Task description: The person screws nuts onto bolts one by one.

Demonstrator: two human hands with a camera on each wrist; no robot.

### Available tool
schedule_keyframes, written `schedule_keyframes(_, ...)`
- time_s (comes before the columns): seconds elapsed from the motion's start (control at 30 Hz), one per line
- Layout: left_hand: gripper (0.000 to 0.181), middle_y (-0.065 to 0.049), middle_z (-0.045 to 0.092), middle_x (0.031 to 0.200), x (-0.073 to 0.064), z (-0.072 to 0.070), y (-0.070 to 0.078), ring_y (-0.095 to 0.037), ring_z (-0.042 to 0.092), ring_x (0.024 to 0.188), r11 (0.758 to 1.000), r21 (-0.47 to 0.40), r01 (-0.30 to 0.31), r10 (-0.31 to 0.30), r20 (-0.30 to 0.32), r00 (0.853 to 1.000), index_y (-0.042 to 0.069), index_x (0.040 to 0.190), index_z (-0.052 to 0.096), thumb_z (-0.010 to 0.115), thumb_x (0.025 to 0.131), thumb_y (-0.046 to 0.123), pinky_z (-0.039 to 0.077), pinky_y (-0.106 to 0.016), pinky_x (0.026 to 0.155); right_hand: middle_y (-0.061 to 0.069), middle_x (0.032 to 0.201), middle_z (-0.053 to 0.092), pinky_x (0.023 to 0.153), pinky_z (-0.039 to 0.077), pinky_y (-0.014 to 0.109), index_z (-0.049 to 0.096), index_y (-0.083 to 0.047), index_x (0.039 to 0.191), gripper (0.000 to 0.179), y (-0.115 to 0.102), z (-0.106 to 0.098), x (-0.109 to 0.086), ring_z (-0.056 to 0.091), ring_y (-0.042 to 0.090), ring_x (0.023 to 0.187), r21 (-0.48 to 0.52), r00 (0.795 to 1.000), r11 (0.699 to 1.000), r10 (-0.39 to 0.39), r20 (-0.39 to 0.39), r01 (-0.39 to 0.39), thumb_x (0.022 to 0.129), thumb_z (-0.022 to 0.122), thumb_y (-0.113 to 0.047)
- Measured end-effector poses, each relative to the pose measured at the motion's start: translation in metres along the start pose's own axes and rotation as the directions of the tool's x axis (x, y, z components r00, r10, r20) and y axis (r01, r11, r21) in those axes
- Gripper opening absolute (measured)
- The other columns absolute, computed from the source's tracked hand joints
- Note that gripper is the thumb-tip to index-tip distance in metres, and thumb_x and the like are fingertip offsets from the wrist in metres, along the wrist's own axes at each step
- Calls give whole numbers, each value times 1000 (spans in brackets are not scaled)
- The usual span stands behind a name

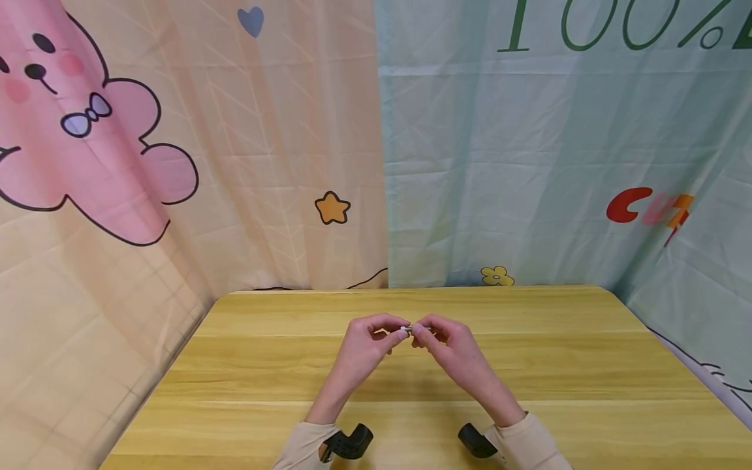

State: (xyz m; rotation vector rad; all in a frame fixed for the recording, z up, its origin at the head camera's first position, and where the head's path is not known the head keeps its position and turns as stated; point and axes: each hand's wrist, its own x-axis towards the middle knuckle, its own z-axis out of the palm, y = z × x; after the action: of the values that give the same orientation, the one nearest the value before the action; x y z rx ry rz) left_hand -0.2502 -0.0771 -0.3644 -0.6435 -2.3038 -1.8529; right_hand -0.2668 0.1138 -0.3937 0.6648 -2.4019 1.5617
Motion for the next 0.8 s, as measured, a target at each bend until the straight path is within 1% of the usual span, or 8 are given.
schedule_keyframes(0.07, 12, -8, 70, 94, -1, 0, 3, -14, 58, 70, 1000, -5, 6, -6, 2, 1000, 5, 102, 75, 68, 92, 6, 49, -27, 62, -2, 90, 67, 74, 51, 33, 70, -21, 98, 21, 0, 0, 0, 62, 20, 86, -3, 1000, 1000, 12, -4, -12, 99, 59, -39)
schedule_keyframes(0.13, 12, -10, 70, 94, -1, -1, 6, -15, 57, 70, 1000, -9, 11, -11, 1, 1000, 2, 103, 74, 68, 92, 4, 48, -24, 61, -2, 98, 67, 78, 51, 35, 68, -20, 105, 19, -5, 0, -1, 61, 16, 93, 0, 1000, 1000, 2, -12, -2, 99, 60, -36)
schedule_keyframes(0.27, 13, -9, 69, 93, -2, -3, 10, -15, 56, 68, 1000, -19, 24, -24, -10, 1000, 0, 103, 73, 68, 91, 2, 45, -21, 59, 2, 112, 64, 83, 50, 36, 63, -12, 117, 21, -18, -2, -2, 59, 19, 105, 24, 997, 997, -75, -9, 76, 97, 65, -16)
schedule_keyframes(0.33, 13, -8, 69, 93, -2, -3, 10, -15, 56, 68, 1000, -21, 23, -23, -13, 1000, 0, 103, 73, 68, 91, 2, 45, -21, 59, 5, 112, 63, 82, 50, 36, 62, -8, 117, 23, -18, -2, -2, 59, 23, 104, 38, 994, 993, -111, -4, 111, 94, 66, -6)
schedule_keyframes(0.37, 13, -8, 69, 93, -2, -3, 10, -15, 56, 68, 1000, -23, 22, -22, -14, 1000, 0, 103, 73, 68, 91, 2, 45, -21, 59, 4, 110, 64, 81, 51, 35, 63, -9, 115, 23, -14, -1, -1, 60, 22, 102, 39, 991, 991, -131, -4, 131, 93, 67, -5)
schedule_keyframes(0.47, 13, -7, 69, 93, -2, -3, 9, -15, 56, 70, 999, -26, 21, -21, -14, 1000, 0, 103, 74, 68, 91, 2, 46, -21, 60, -1, 107, 65, 81, 52, 33, 64, -13, 113, 21, 0, 2, 1, 61, 18, 97, 39, 989, 988, -149, -15, 149, 93, 69, -9)
schedule_keyframes(0.6, 12, -8, 69, 93, -1, -3, 8, -16, 57, 70, 999, -35, 23, -24, -14, 1000, 0, 102, 74, 68, 91, 2, 46, -21, 60, -7, 102, 66, 81, 52, 34, 67, -19, 109, 16, 2, 3, 1, 62, 13, 94, 20, 991, 992, -128, -32, 128, 93, 70, -21)
schedule_keyframes(0.8, 14, -12, 70, 95, -1, -3, 8, -16, 59, 73, 999, -34, 22, -21, 6, 1000, 1, 104, 74, 68, 91, 3, 47, -21, 62, -6, 91, 67, 78, 52, 36, 70, -22, 99, 16, 1, 3, 0, 64, 23, 87, -21, 997, 997, -69, -36, 69, 97, 62, -35)
